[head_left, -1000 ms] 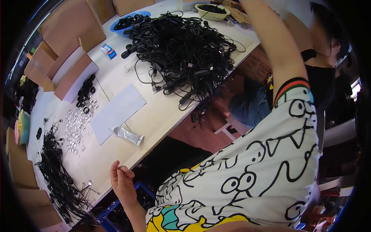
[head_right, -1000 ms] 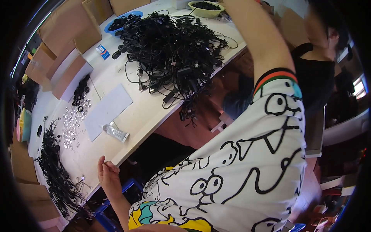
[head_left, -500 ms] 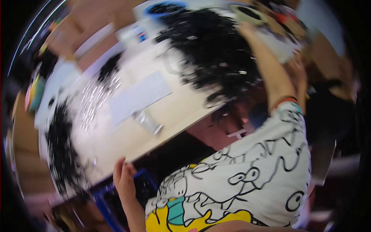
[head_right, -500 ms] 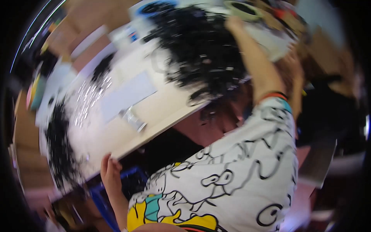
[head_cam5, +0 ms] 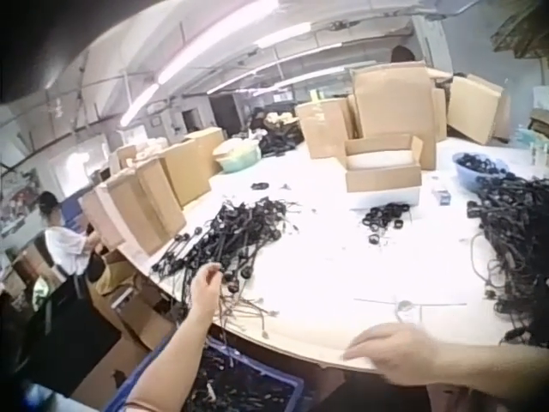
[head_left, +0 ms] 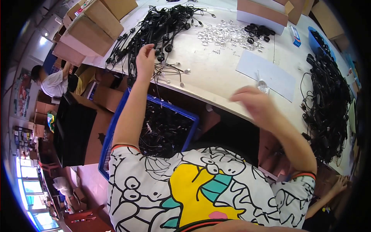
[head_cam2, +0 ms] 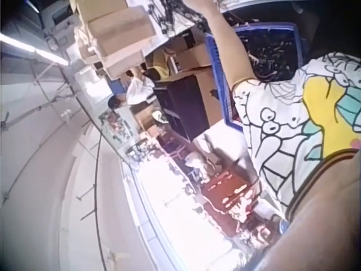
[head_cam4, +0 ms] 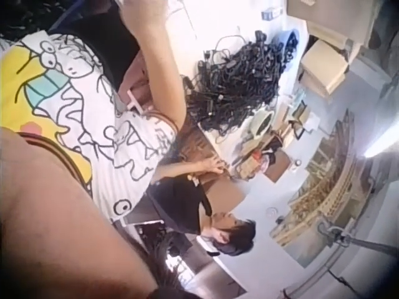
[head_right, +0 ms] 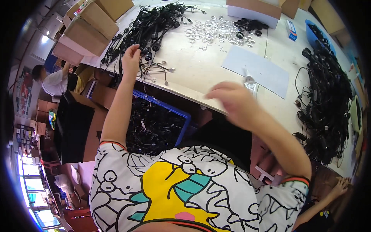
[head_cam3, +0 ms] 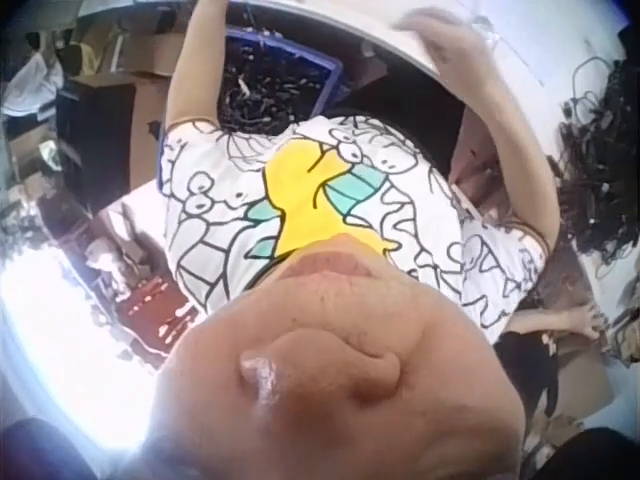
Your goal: The person assembles electronic components by applying adhesive from a tube to small components and gluing them into a housing, then connecting wires to complete the assembly.
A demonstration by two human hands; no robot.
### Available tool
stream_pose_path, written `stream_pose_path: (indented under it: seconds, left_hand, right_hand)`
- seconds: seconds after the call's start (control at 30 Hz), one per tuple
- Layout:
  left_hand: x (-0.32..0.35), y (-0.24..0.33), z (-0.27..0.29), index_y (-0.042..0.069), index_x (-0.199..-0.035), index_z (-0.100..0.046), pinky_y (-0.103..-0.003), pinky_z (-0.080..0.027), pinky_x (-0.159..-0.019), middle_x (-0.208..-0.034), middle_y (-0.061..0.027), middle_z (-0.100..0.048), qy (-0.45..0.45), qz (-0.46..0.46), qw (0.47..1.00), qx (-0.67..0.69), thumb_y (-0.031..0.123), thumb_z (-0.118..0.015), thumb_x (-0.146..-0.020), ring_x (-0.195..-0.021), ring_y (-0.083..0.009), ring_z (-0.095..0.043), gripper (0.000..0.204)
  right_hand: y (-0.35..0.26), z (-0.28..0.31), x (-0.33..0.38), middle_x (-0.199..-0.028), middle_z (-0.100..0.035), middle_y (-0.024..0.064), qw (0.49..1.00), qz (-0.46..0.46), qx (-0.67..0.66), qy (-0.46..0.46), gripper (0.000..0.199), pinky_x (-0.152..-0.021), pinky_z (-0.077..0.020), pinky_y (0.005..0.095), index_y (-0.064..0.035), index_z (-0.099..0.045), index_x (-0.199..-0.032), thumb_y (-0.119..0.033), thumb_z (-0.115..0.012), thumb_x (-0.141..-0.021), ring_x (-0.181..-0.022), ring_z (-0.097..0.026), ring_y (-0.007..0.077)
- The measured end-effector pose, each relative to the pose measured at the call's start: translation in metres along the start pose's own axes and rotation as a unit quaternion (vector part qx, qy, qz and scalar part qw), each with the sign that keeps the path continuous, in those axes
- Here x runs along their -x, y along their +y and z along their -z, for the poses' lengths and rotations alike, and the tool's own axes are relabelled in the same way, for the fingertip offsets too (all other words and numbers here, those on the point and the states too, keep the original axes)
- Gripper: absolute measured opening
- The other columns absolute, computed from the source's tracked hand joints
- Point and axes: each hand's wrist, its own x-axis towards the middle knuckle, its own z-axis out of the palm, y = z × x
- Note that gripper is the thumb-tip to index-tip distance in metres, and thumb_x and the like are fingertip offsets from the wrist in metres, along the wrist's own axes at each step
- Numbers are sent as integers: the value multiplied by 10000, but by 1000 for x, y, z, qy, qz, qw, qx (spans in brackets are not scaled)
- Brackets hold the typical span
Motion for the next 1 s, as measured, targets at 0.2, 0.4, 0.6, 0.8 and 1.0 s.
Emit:
stream_pose_path:
  seconds: [0.2, 0.4, 0.6, 0.8, 1.0]
  left_hand:
    - [-33, -14, 0, 52, -962, -523, -404, -443, -747, -914, -159, -585, -111, 15, 882, -458, 300, -607, -739, -862, -330, -563, 344]
    - [-57, -41, 15, 13, -1010, -582, -295, -447, -697, -803, -126, -610, -150, 85, 956, -237, 159, -574, -692, -750, -204, -588, 350]
    - [-55, -25, 19, -20, -1003, -574, -159, -379, -677, -832, 2, -572, -99, 96, 986, 94, 43, -551, -754, -727, -42, -498, 258]
    - [-40, -5, 5, -14, -1042, -561, -150, -367, -648, -836, 21, -545, -88, 53, 980, 169, 21, -558, -761, -699, -31, -464, 284]
    - [-42, -3, 3, -2, -1030, -571, -156, -372, -651, -826, 18, -554, -58, 76, 975, 202, 26, -557, -765, -691, -34, -467, 267]
  right_hand:
    - [34, -92, -66, -874, -587, 81, 1000, 29, 4, 1, 242, -671, -457, 292, -61, -611, -874, 76, -501, -706, -762, -568, 234]
    - [70, -101, -76, -860, -579, 95, 991, -88, -89, 41, 195, -670, -442, 265, -40, -615, -874, 50, -493, -752, -753, -561, 220]
    - [68, -97, -73, -893, -585, 72, 993, -98, -64, 2, 170, -700, -455, 293, -72, -616, -863, -10, -494, -762, -779, -569, 242]
    - [67, -98, -73, -880, -588, 68, 995, -83, -52, 16, 148, -693, -460, 311, -79, -616, -846, -29, -503, -764, -768, -570, 253]
    - [69, -97, -73, -871, -590, 72, 997, -70, -21, 10, 137, -679, -464, 318, -74, -615, -834, -41, -502, -765, -756, -573, 256]
